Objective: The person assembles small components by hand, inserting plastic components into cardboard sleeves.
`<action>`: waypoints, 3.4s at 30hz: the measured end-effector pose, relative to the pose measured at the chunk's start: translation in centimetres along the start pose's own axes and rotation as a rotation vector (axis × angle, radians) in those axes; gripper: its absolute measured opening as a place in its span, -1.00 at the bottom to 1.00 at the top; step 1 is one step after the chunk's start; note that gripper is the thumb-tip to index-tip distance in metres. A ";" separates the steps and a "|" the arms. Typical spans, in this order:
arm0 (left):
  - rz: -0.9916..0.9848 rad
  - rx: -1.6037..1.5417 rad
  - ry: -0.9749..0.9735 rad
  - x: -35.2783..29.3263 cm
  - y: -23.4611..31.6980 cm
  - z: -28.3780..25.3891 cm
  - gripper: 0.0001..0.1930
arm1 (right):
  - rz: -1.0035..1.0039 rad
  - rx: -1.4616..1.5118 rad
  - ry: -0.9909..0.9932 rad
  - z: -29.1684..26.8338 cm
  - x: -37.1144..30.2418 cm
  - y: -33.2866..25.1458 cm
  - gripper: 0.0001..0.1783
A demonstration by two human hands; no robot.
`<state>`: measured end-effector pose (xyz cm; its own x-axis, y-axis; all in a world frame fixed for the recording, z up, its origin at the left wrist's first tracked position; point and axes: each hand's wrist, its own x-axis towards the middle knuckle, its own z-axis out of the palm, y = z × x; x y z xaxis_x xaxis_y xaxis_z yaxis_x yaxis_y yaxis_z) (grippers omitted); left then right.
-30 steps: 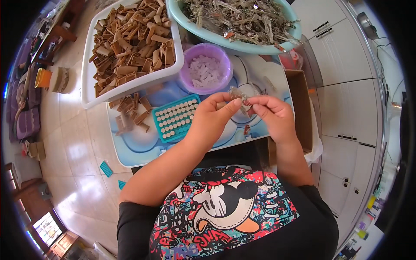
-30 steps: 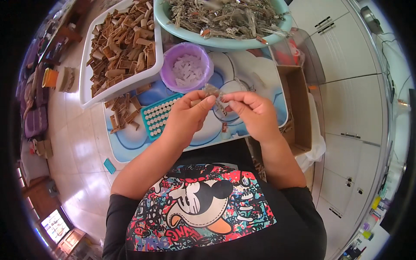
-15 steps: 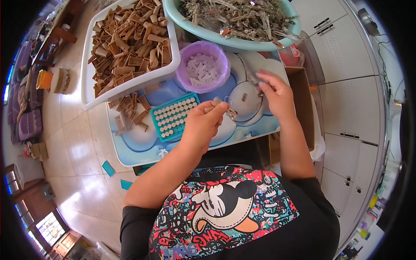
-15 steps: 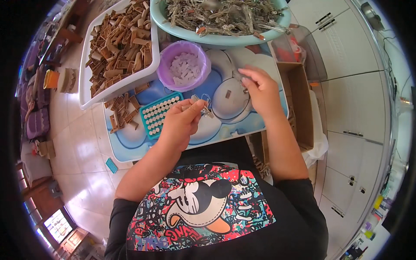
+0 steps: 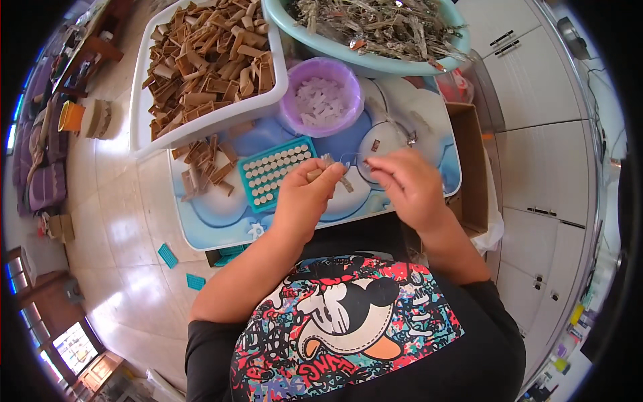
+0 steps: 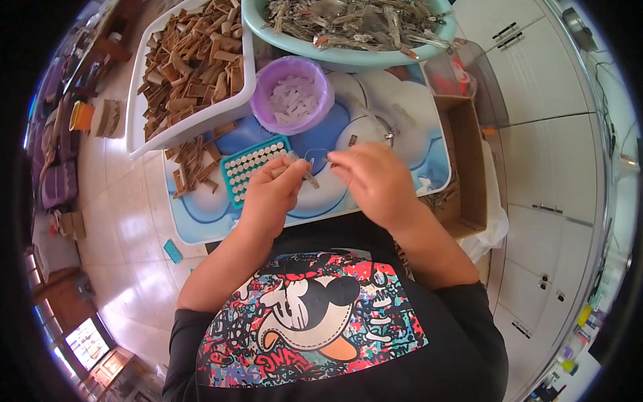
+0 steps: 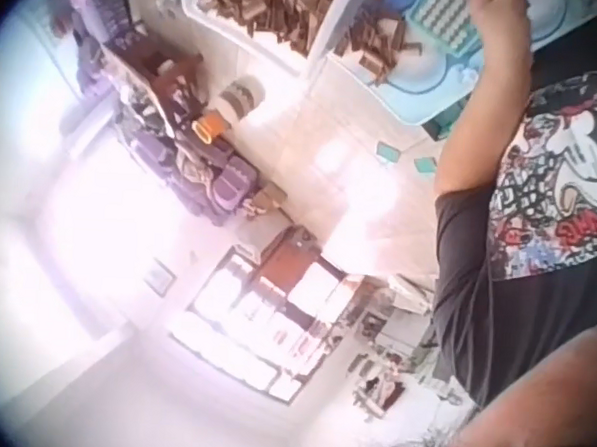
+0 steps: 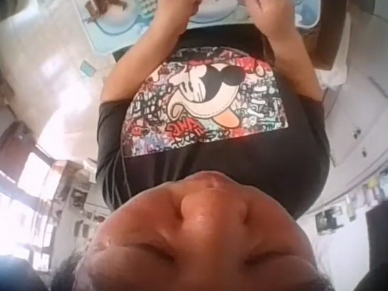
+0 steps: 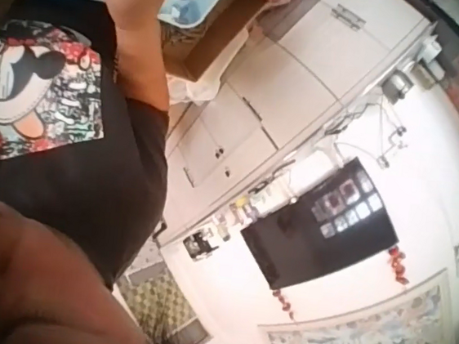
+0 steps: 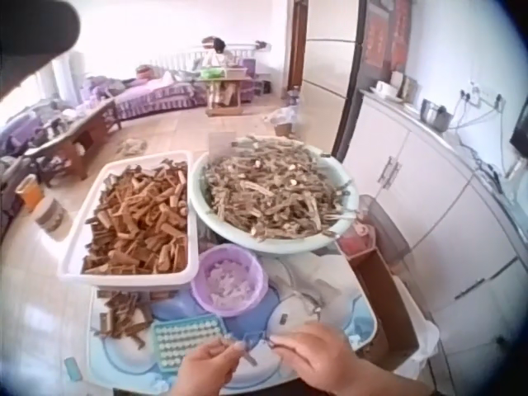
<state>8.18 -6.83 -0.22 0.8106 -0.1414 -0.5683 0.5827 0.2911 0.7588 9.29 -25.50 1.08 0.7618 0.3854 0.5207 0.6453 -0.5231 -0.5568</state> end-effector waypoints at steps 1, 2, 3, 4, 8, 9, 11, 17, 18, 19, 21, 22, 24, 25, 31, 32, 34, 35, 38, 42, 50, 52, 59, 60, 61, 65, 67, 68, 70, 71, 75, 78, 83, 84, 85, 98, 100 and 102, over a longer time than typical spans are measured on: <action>0.009 -0.009 -0.011 -0.3 0.0 -0.6 -0.84 | 0.128 0.082 0.029 -0.1 0.1 0.1 -0.80; 0.018 -0.018 -0.020 -0.7 0.0 -1.1 -0.84 | 0.124 0.086 0.027 0.0 0.0 0.2 -0.80; 0.020 -0.019 -0.014 -1.1 0.0 -1.6 -0.84 | 0.194 0.153 0.045 0.1 -0.1 0.4 -0.83; 0.008 -0.005 -0.043 -1.6 -0.1 -2.1 -0.83 | 0.264 0.218 0.063 0.3 -0.2 0.6 -0.86; -0.088 -0.011 -0.112 -3.4 -0.9 -4.4 -0.85 | 0.275 0.401 -0.015 1.3 -0.4 0.1 -0.86; -0.087 -0.014 -0.105 -3.9 -1.0 -4.7 -0.85 | 0.271 0.407 -0.020 1.7 -0.5 -0.3 -0.86; -0.003 0.110 -0.191 -5.0 -1.2 -5.3 -0.87 | 0.300 0.549 0.007 2.4 -0.7 -1.4 -0.85; 0.588 0.580 -0.168 -6.8 -1.8 -6.4 -0.87 | 0.159 0.332 -0.104 4.4 -0.4 -1.4 -0.84; 0.646 0.654 -0.197 -7.0 -1.8 -6.6 -0.87 | 0.152 0.337 -0.109 4.7 -0.1 -1.6 -0.84; 0.671 0.645 -0.254 -7.2 -1.8 -6.9 -0.87 | 0.074 0.318 -0.067 5.1 0.3 -2.0 -0.84; 0.612 0.680 -0.221 -7.7 -0.9 -7.1 -0.81 | -0.012 0.307 -0.031 6.0 0.6 -2.7 -0.84; 0.552 0.715 -0.204 -8.0 -0.4 -7.3 -0.75 | 0.038 0.423 -0.022 6.3 0.6 -3.2 -0.85; 0.615 0.602 -0.103 -7.2 -2.0 -8.0 -0.72 | 0.084 0.543 -0.022 6.9 0.7 -4.0 -0.86; 0.485 0.402 -0.069 -7.1 -2.2 -8.1 -0.73 | 0.056 0.566 -0.037 7.2 0.8 -4.4 -0.88; 0.366 0.094 -0.037 -6.6 -3.6 -8.0 -0.82 | -0.079 0.458 -0.069 8.3 1.4 -5.6 -0.86; 0.383 0.101 -0.008 -6.5 -3.9 -8.0 -0.84 | -0.153 0.326 -0.034 8.3 1.6 -5.7 -0.84; 0.399 0.104 0.026 -6.8 -3.8 -8.1 -0.85 | -0.171 0.260 -0.068 8.2 1.4 -5.9 -0.84; 0.323 0.190 0.012 -7.1 -3.3 -8.1 -0.85 | -0.184 0.190 -0.096 8.2 1.3 -5.9 -0.83; 0.293 0.199 0.036 -7.3 -2.7 -8.5 -0.76 | -0.163 0.184 -0.132 8.2 1.5 -5.7 -0.85; 0.122 -0.225 0.054 -6.8 -2.0 -9.2 -0.60 | -0.018 0.354 -0.096 8.4 1.3 -5.5 -0.86; 0.069 -0.511 -0.017 -6.5 -2.4 -8.2 -0.66 | 0.022 0.440 -0.142 10.3 1.0 -6.3 -0.88; 0.108 -0.601 -0.105 -6.2 -2.9 -8.3 -0.66 | 0.034 0.422 -0.115 10.6 0.8 -6.0 -0.88; 0.124 -0.603 -0.110 -6.3 -3.5 -8.2 -0.61 | 0.068 0.395 -0.063 11.3 0.6 -5.5 -0.90; 0.130 -0.605 -0.103 -6.3 -3.5 -8.2 -0.60 | 0.069 0.394 -0.063 11.3 0.6 -5.4 -0.90; 0.137 -0.606 -0.097 -6.3 -3.5 -8.2 -0.59 | 0.065 0.385 -0.069 11.2 0.6 -5.4 -0.90; 0.140 -0.613 -0.122 -6.0 -3.9 -8.5 -0.59 | 0.067 0.387 -0.079 11.2 0.7 -5.5 -0.90; 0.137 -0.550 -0.087 -6.0 -3.8 -8.4 -0.60 | 0.066 0.392 -0.086 11.1 0.7 -5.6 -0.89; 0.136 -0.550 -0.087 -5.9 -3.9 -8.4 -0.60 | 0.064 0.398 -0.093 11.1 0.7 -5.7 -0.89; 0.133 -0.531 -0.062 -5.7 -4.2 -8.6 -0.63 | 0.052 0.397 -0.118 11.1 0.8 -5.6 -0.89; 0.133 -0.532 -0.061 -5.7 -4.4 -8.7 -0.63 | 0.039 0.397 -0.144 11.1 0.8 -5.6 -0.88; 0.149 -0.492 -0.039 -5.5 -4.8 -9.0 -0.64 | 0.077 0.398 -0.183 11.3 0.9 -5.8 -0.89; 0.186 -0.486 -0.024 -5.7 -4.9 -9.0 -0.66 | 0.034 0.373 -0.159 11.3 0.9 -6.1 -0.88; 0.265 -0.476 0.121 -5.8 -3.9 -8.3 -0.74 | -0.133 0.137 -0.154 10.4 0.6 -7.3 -0.68; 0.311 -0.493 0.167 -5.9 -3.7 -8.1 -0.76 | -0.134 0.139 -0.156 10.5 0.3 -7.6 -0.68; 0.357 -0.509 0.210 -5.8 -3.7 -8.0 -0.78 | -0.094 0.127 -0.190 10.6 -0.1 -7.8 -0.64; 0.399 -0.459 0.214 -5.6 -4.1 -8.6 -0.80 | 0.133 0.346 -0.203 10.9 -1.0 -7.5 -0.79; 0.390 -0.457 0.205 -5.6 -4.1 -8.5 -0.80 | 0.131 0.350 -0.208 11.0 -1.0 -7.4 -0.80; 0.377 -0.456 0.205 -5.7 -4.0 -8.4 -0.79 | 0.080 0.331 -0.207 11.1 -1.0 -7.4 -0.80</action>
<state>0.76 0.77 -2.74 0.9016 0.2214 -0.3715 0.1381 0.6667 0.7324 4.44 -13.53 -2.52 0.7840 0.5164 0.3444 0.5413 -0.2973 -0.7865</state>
